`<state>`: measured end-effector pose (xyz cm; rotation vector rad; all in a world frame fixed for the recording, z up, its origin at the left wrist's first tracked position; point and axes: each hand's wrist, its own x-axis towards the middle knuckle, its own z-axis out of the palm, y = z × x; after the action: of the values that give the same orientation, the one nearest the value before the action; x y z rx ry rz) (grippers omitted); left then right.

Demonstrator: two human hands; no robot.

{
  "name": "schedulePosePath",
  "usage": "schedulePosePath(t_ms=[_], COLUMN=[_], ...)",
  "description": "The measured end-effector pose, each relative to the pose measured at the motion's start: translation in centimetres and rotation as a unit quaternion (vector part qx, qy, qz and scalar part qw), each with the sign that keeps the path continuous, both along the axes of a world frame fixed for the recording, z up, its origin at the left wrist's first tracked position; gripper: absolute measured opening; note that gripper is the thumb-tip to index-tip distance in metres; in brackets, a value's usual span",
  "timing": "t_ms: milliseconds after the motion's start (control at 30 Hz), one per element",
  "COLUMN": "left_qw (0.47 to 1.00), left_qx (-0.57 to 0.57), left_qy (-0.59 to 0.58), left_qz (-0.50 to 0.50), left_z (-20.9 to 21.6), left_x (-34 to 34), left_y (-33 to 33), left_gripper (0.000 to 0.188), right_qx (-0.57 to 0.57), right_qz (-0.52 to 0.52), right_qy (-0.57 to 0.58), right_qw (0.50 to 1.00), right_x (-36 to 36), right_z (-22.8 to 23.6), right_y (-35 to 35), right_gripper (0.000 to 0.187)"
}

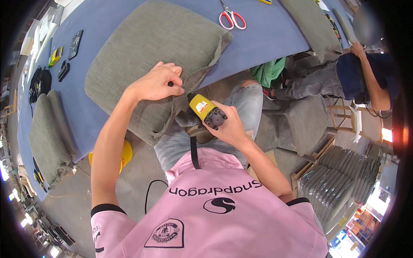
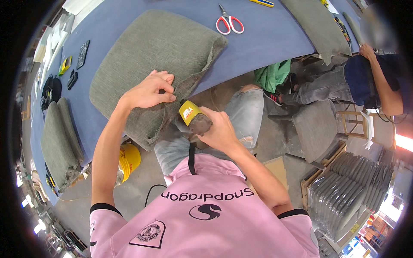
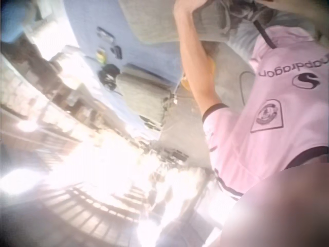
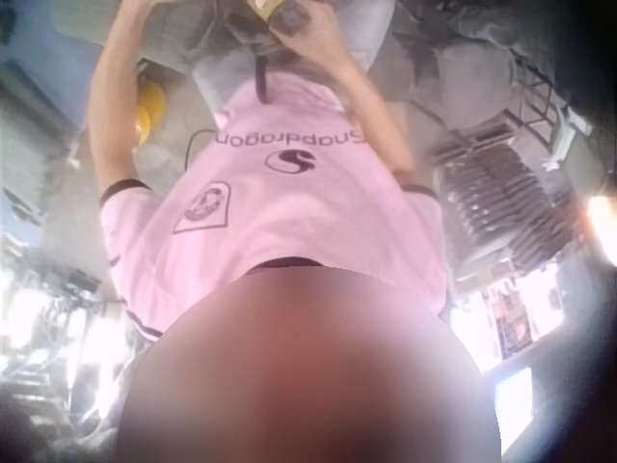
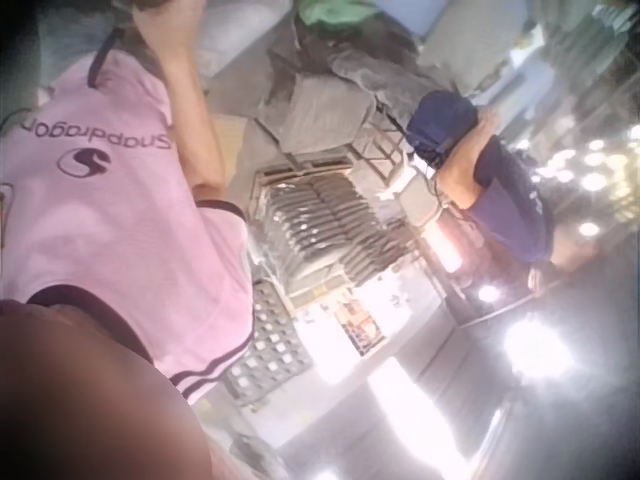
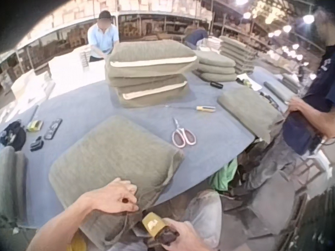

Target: The person staples fabric onto cushion frames using a staple gun, trims excess fabric with scissors, and stacks finished cushions. They handle multiple cushions one at a time, folding fabric edges and securing them before moving to the next unit.

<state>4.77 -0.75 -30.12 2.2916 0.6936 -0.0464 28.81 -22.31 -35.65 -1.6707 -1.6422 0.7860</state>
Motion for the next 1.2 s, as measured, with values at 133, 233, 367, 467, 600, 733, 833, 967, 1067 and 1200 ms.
schedulePosePath(t_ms=[133, 233, 367, 467, 600, 733, 833, 967, 1067, 1200], left_qw=[1.0, 0.999, 0.998, 0.999, 0.998, 0.991, 0.966, 0.913, 0.795, 0.559], left_qx=[-0.009, -0.015, -0.02, -0.01, 0.022, 0.091, 0.201, 0.087, -0.052, -0.287], left_qy=[-0.025, -0.042, -0.058, -0.042, -0.061, -0.084, -0.132, -0.37, -0.604, -0.743], left_qz=[0.011, 0.019, 0.025, 0.025, 0.026, 0.048, 0.091, 0.15, 0.023, -0.229], left_z=[-0.7, -0.8, -0.9, -1.2, -1.2, -1.1, -0.6, 4.1, 11.2, 19.2], left_x=[-0.4, -0.4, -0.2, -0.2, 0.1, -0.6, -0.7, 1.7, 4.7, 8.1], left_y=[0.1, -0.1, -0.2, -0.5, -0.4, -1.6, -4.3, -10.9, -14.1, -17.5], left_gripper=[0.044, 0.043, 0.042, 0.042, 0.04, 0.038, 0.031, 0.032, 0.034, 0.044], right_qx=[0.007, -0.056, -0.059, -0.019, 0.091, 0.033, 0.019, -0.097, -0.178, -0.238], right_qz=[0.014, 0.03, 0.047, 0.046, 0.02, 0.072, 0.02, -0.101, -0.098, -0.143], right_qy=[-0.011, 0.038, 0.03, 0.026, -0.023, 0.026, 0.078, 0.274, 0.497, 0.583], right_qw=[1.0, 0.997, 0.997, 0.998, 0.995, 0.997, 0.997, 0.951, 0.844, 0.764], right_x=[0.4, 0.3, 0.7, 0.8, 0.7, 0.5, 2.1, 7.2, 12.0, 15.8], right_z=[0.3, 3.3, 4.5, 3.6, -0.7, 1.4, 0.4, -1.1, -0.2, -3.2], right_y=[0.8, 2.1, 2.5, 2.6, 1.9, 2.3, 0.3, -2.9, -2.0, -0.6], right_gripper=[0.068, 0.063, 0.06, 0.058, 0.055, 0.054, 0.046, 0.033, 0.03, 0.03])
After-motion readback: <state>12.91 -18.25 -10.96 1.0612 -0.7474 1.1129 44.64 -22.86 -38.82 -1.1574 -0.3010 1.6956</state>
